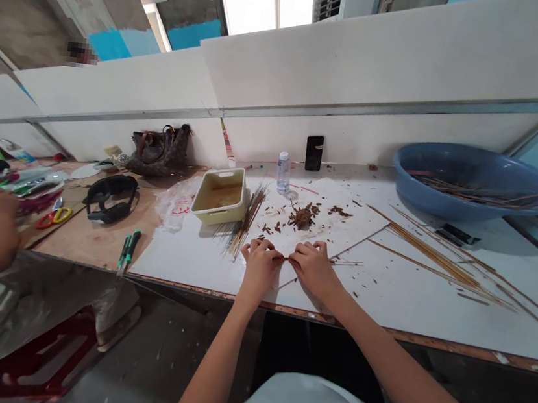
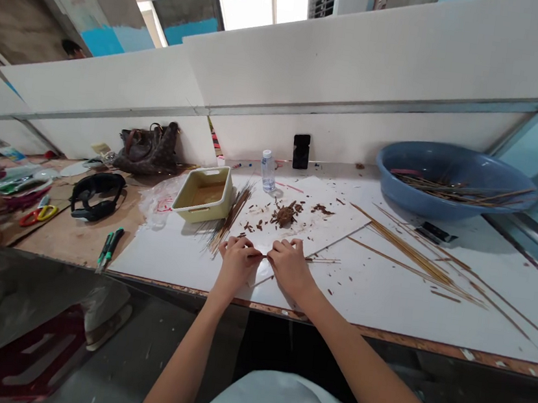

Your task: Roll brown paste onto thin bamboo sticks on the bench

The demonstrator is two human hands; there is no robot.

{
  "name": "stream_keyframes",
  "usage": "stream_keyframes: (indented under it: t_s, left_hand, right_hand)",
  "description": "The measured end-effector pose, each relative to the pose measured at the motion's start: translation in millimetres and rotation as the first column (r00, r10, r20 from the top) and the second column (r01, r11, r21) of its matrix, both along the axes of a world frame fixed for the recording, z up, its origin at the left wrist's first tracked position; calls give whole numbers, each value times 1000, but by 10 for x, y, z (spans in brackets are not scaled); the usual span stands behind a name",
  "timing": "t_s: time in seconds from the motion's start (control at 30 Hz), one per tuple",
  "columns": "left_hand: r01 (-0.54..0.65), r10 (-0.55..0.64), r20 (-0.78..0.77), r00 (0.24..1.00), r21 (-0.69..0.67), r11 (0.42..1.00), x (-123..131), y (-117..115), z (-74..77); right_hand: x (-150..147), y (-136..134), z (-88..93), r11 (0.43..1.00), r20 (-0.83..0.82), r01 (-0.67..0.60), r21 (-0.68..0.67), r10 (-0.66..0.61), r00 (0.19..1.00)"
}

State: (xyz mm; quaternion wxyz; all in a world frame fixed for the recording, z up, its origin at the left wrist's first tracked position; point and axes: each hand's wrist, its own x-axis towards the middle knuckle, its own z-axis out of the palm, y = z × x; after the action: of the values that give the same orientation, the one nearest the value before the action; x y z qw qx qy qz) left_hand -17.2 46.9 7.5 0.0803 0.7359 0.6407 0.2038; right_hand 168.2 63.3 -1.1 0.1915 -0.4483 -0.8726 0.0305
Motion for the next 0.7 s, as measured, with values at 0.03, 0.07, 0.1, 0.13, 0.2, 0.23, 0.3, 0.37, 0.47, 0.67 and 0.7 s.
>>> stream_keyframes:
  t_s: [0.03, 0.07, 0.1, 0.13, 0.2, 0.23, 0.3, 0.37, 0.47, 0.67, 0.7]
  left_hand:
    - [2, -2, 2, 1000, 2, 1000, 5, 5, -1]
    - [5, -5, 2, 1000, 5, 1000, 8, 9, -2]
    - [8, -8, 1, 1000, 7, 1000, 9, 14, -2]
    - [11, -11, -2, 1000, 7, 1000, 5, 17, -2]
    - [19, -19, -12, 1000, 4, 1000, -12, 16, -5]
    - [24, -24, -15, 1000, 5, 1000, -25, 10, -10]
    - [37, -36, -13, 999, 24, 999, -59, -9, -29]
    - [44, -44, 3, 999, 56, 997, -97, -35, -57]
    - [28, -30, 21, 999, 77, 997, -157, -66, -91]
    - [-19, 17, 21, 1000, 89, 996, -271, -62, -86]
    - [-20, 18, 25, 1000, 86, 996, -279, -56, -84]
  right_hand:
    - [-10, 4, -2, 1000, 7, -4, -1, 4, 1000]
    - [-15, 8, -3, 1000, 8, -5, -8, 5, 1000]
    - [-15, 11, -3, 1000, 5, -4, -19, 4, 1000]
    - [-11, 12, -2, 999, -1, 1, -32, -1, 1000]
    - [13, 9, -2, 998, -21, 19, -59, -21, 1000]
    - [32, 4, -4, 997, -35, 27, -67, -29, 999]
    - [76, -9, -14, 997, -67, 37, -64, -41, 997]
    - [114, -21, -27, 998, -104, 51, -42, -55, 993]
    - [126, -21, -33, 997, -140, 69, -24, -72, 988]
    - [-24, 38, 33, 999, -63, 29, -34, -31, 998]
    - [-50, 50, 40, 999, -37, 24, -37, -25, 999]
